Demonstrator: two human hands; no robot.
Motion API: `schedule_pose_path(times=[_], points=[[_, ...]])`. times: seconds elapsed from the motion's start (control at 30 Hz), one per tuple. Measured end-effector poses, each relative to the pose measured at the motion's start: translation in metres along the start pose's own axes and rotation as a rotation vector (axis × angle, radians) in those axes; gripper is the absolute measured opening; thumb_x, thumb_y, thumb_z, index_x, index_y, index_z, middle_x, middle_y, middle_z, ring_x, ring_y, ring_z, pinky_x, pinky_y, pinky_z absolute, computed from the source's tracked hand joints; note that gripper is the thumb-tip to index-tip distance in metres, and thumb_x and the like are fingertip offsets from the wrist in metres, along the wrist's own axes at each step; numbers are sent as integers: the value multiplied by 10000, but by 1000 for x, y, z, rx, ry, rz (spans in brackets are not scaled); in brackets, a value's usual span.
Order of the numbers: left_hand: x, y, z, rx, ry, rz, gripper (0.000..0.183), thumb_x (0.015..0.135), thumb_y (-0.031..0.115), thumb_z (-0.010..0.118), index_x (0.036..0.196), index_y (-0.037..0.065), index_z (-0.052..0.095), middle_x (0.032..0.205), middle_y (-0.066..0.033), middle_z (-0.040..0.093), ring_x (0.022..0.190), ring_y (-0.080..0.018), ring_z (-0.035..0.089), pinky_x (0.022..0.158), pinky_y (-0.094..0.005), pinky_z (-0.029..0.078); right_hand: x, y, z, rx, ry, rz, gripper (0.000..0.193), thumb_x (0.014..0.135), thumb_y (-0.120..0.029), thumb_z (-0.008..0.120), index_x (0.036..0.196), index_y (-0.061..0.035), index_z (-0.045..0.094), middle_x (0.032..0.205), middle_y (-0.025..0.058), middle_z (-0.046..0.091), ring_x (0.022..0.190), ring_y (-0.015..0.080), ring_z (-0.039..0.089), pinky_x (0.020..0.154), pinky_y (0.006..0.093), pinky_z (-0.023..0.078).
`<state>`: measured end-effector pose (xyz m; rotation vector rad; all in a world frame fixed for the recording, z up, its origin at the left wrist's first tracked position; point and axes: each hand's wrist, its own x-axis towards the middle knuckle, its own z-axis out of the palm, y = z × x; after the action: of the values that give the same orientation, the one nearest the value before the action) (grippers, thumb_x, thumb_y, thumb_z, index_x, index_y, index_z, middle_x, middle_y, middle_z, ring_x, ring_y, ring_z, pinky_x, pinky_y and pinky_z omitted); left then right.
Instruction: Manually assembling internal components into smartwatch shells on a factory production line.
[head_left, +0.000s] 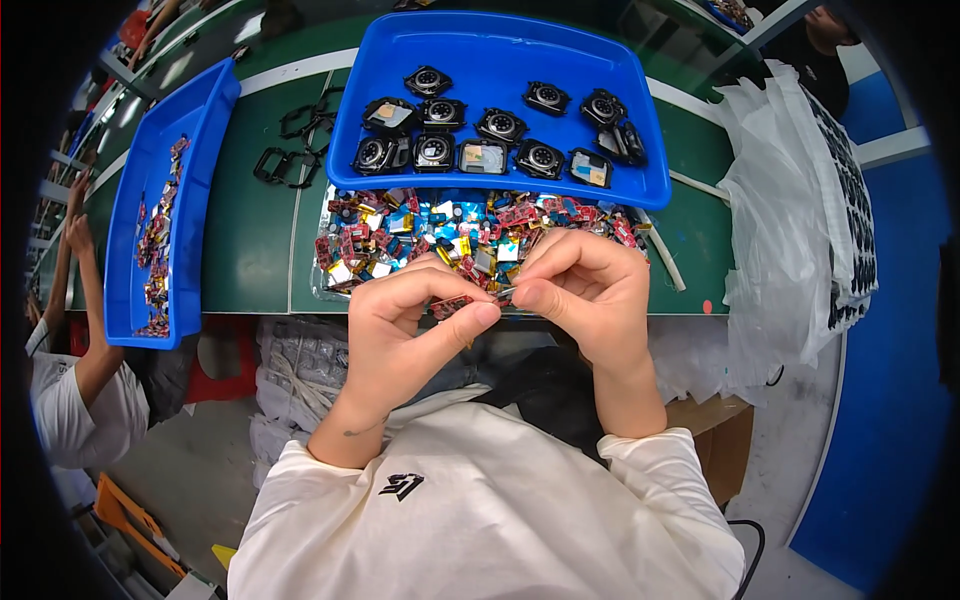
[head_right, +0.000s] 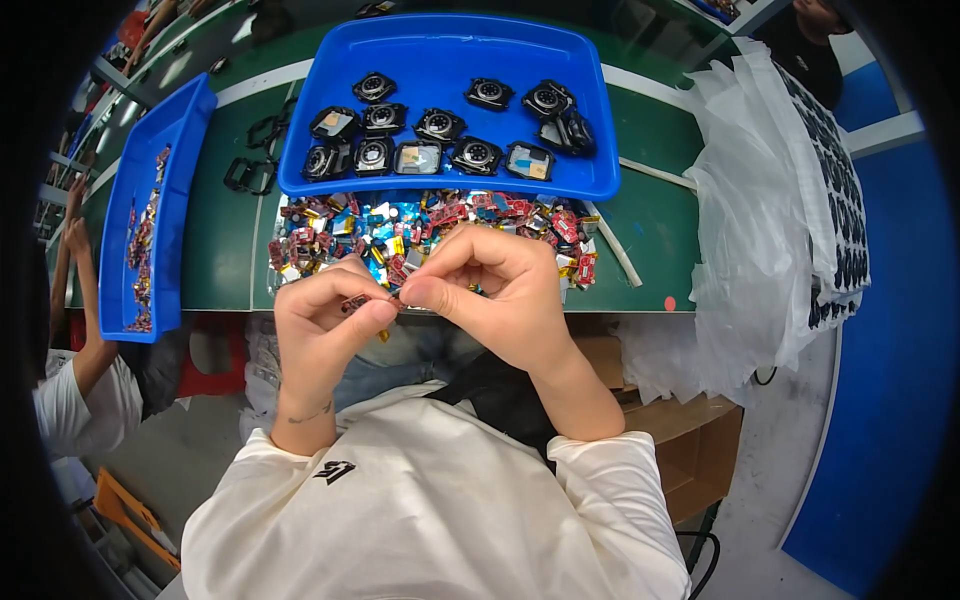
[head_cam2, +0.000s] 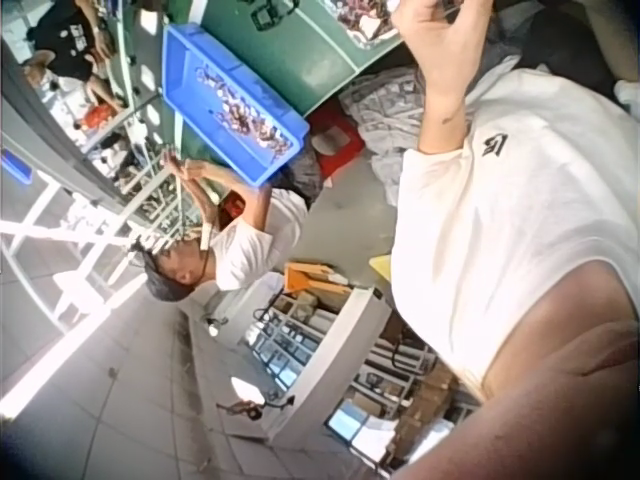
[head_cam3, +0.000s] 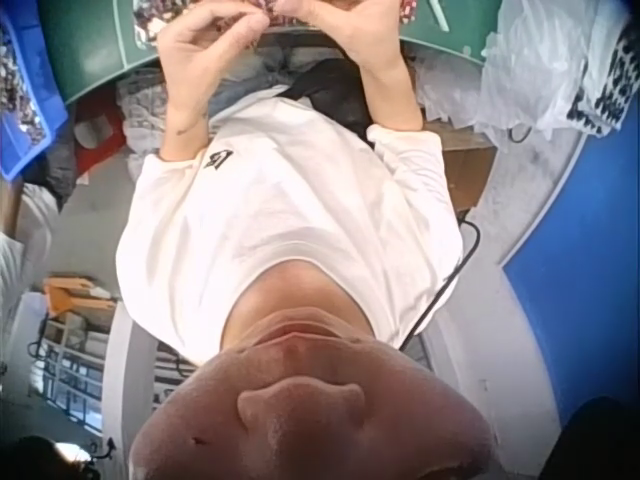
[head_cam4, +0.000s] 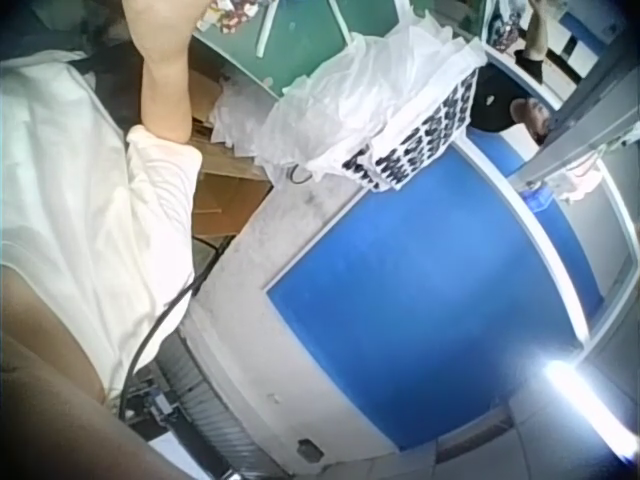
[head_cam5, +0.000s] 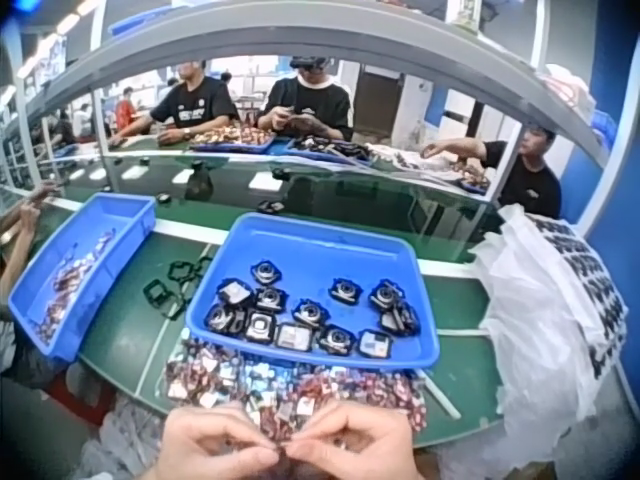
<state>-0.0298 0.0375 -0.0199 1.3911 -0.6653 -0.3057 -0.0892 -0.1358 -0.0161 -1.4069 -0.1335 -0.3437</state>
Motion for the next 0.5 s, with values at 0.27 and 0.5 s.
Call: schedule_pose_path(times=[0.27,0.5], points=[[1,1,1,50,97,40,146,731,-12,719,876,-21,702,760,-86,675,688,-113,568,629,-228,426,1,-1,0,-138,16,-92,109,753,53,687,845,16,643,826,83,641,719,111,613,616,209,502],[2,0,-1,94,129,77,169,704,-29,727,871,-23,701,787,-89,683,694,-126,577,637,-232,423,3,0,3,-124,-8,-89,127,748,64,680,861,25,639,879,94,637,755,115,619,643,215,519]])
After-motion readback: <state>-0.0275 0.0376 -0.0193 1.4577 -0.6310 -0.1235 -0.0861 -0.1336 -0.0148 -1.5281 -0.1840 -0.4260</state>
